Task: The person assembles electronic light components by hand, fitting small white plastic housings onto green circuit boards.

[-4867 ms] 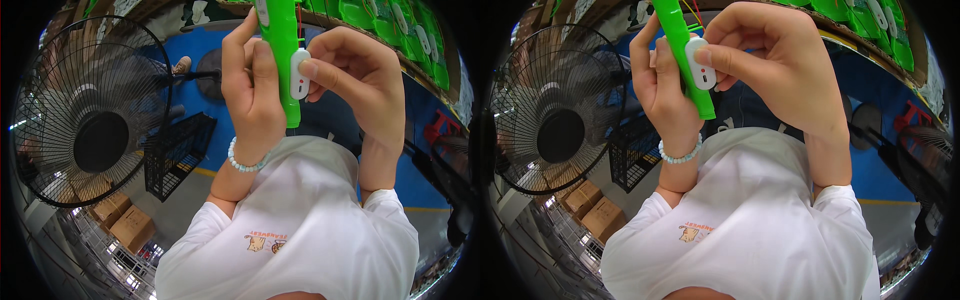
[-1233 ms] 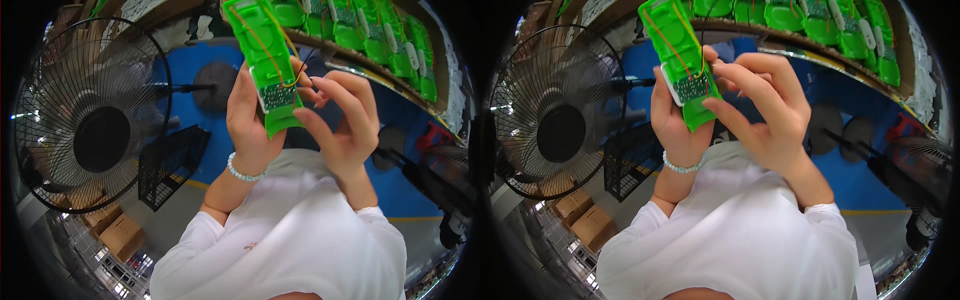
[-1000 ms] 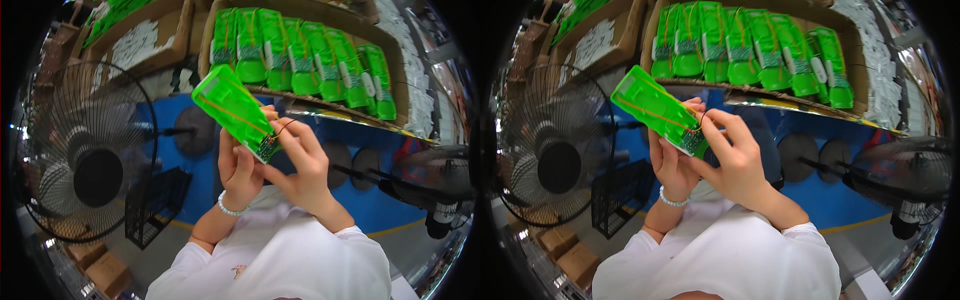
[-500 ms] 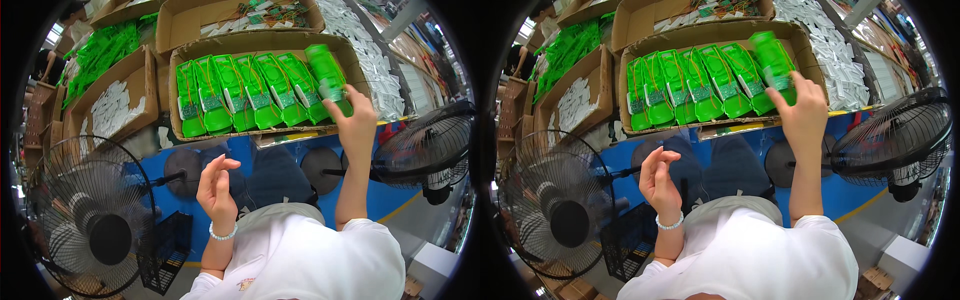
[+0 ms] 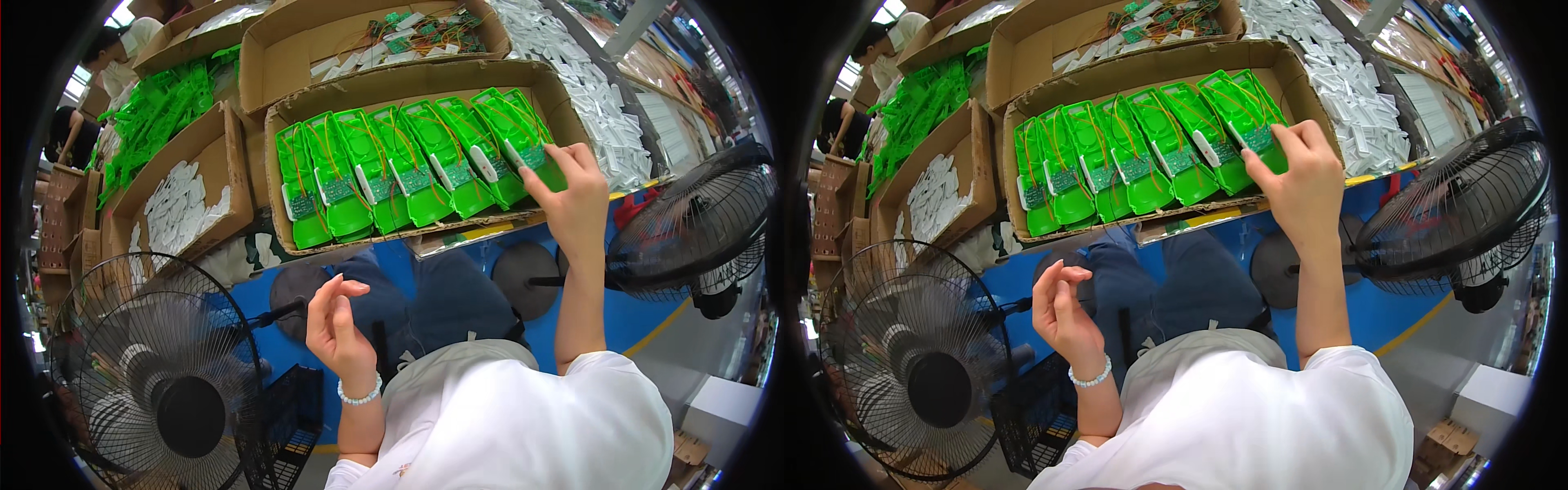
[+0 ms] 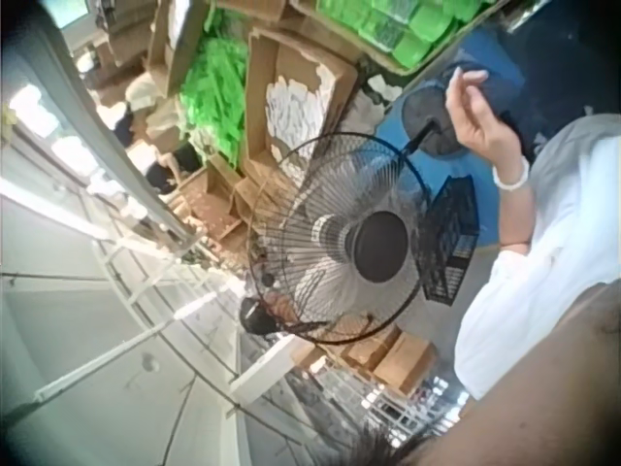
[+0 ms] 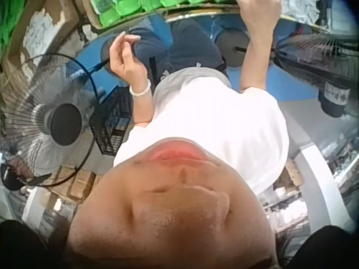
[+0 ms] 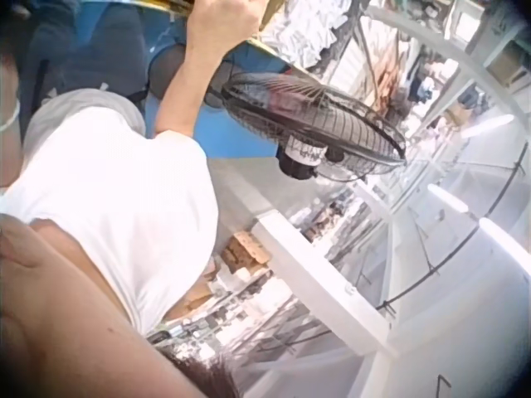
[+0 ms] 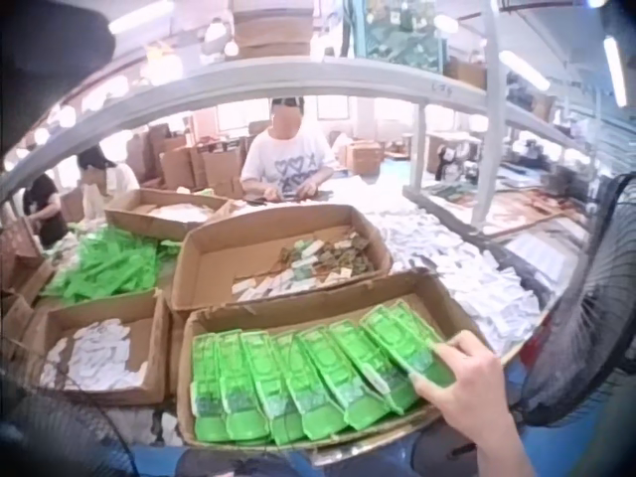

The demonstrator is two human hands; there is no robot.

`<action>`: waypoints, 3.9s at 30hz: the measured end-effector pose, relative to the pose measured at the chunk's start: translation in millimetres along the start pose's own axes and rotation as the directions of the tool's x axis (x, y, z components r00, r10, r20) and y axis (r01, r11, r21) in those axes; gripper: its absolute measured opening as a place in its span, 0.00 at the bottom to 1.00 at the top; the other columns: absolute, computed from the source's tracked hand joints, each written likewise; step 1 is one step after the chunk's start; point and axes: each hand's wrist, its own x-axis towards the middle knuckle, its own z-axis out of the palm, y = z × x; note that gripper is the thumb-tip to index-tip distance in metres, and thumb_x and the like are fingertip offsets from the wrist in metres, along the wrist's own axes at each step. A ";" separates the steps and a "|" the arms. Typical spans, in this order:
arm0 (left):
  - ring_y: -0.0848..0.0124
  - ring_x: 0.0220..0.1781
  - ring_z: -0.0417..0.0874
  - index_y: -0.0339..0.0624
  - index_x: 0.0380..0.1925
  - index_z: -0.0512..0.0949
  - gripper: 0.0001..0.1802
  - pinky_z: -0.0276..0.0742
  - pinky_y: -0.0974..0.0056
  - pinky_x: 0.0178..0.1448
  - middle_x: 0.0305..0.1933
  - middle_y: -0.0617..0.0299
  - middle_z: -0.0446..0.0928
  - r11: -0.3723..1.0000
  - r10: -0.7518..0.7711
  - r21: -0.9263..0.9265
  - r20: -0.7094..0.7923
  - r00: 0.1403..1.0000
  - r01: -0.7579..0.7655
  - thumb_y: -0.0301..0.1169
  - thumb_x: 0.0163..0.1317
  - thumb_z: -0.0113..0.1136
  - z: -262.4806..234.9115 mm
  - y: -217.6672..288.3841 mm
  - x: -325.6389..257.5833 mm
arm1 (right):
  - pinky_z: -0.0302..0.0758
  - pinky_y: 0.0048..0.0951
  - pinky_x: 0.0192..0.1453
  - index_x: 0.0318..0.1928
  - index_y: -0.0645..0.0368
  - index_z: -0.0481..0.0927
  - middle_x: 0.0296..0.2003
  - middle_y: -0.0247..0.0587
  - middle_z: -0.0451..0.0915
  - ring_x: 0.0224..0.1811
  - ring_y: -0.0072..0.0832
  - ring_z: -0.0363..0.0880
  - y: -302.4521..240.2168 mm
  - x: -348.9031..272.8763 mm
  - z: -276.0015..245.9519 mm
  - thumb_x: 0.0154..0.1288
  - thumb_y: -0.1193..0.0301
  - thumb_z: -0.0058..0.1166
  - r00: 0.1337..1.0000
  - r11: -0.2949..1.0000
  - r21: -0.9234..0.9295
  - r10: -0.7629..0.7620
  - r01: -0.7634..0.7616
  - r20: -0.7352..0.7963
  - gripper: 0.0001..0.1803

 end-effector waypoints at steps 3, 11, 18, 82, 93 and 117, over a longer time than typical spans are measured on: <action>0.66 0.41 0.79 0.28 0.48 0.76 0.14 0.77 0.60 0.50 0.37 0.53 0.79 1.000 -0.004 0.014 0.001 1.000 0.004 0.20 0.67 0.44 0.1 -2.8 1.0 | 0.74 0.35 0.39 0.44 0.65 0.81 0.36 0.43 0.76 0.37 0.39 0.78 12.2 6.1 -12.8 0.51 0.67 0.68 0.978 0.996 -0.037 -0.086 0.081 -0.191 0.20; 0.66 0.40 0.79 0.28 0.48 0.76 0.14 0.77 0.60 0.50 0.36 0.53 0.78 1.000 0.002 -0.026 0.012 1.000 -0.002 0.20 0.67 0.44 5.2 -3.8 4.1 | 0.75 0.36 0.50 0.46 0.63 0.80 0.43 0.41 0.77 0.46 0.39 0.77 50.8 6.6 -8.2 0.52 0.81 0.62 0.987 0.992 -0.123 0.012 -0.032 -0.160 0.18; 0.65 0.40 0.79 0.28 0.48 0.76 0.14 0.77 0.60 0.49 0.36 0.53 0.78 0.996 0.083 -0.026 -0.039 0.996 -0.084 0.20 0.66 0.46 0.7 1.8 14.3 | 0.72 0.37 0.55 0.45 0.65 0.82 0.43 0.44 0.79 0.49 0.42 0.74 53.5 1.7 -12.4 0.53 0.85 0.53 0.987 0.987 -0.154 -0.062 0.039 -0.148 0.17; 0.68 0.35 0.82 0.37 0.37 0.83 0.14 0.78 0.67 0.40 0.38 0.55 0.81 0.801 0.474 0.149 0.433 0.767 -0.580 0.24 0.48 0.73 -31.4 106.7 61.2 | 0.79 0.25 0.39 0.38 0.72 0.81 0.35 0.46 0.78 0.35 0.29 0.81 -141.9 -45.7 7.7 0.57 0.88 0.58 0.919 0.067 0.994 -0.378 -0.089 0.108 0.07; 0.53 0.53 0.81 0.40 0.46 0.82 0.20 0.75 0.57 0.60 0.48 0.49 0.82 0.217 0.280 0.897 0.320 0.905 -0.385 0.23 0.50 0.56 -41.0 24.4 451.7 | 0.77 0.27 0.37 0.35 0.64 0.84 0.31 0.44 0.82 0.33 0.31 0.82 -124.0 -39.5 11.8 0.51 0.84 0.63 0.857 0.262 0.952 -0.443 -0.157 0.263 0.09; 0.60 0.32 0.83 0.42 0.47 0.69 0.13 0.81 0.54 0.39 0.36 0.54 0.80 0.832 0.374 -0.479 0.112 0.921 -0.280 0.34 0.67 0.56 50.3 100.9 335.5 | 0.77 0.27 0.36 0.36 0.68 0.83 0.35 0.49 0.82 0.34 0.32 0.81 -105.2 -37.0 -9.3 0.55 0.84 0.60 0.877 0.192 0.981 -0.466 -0.028 0.116 0.06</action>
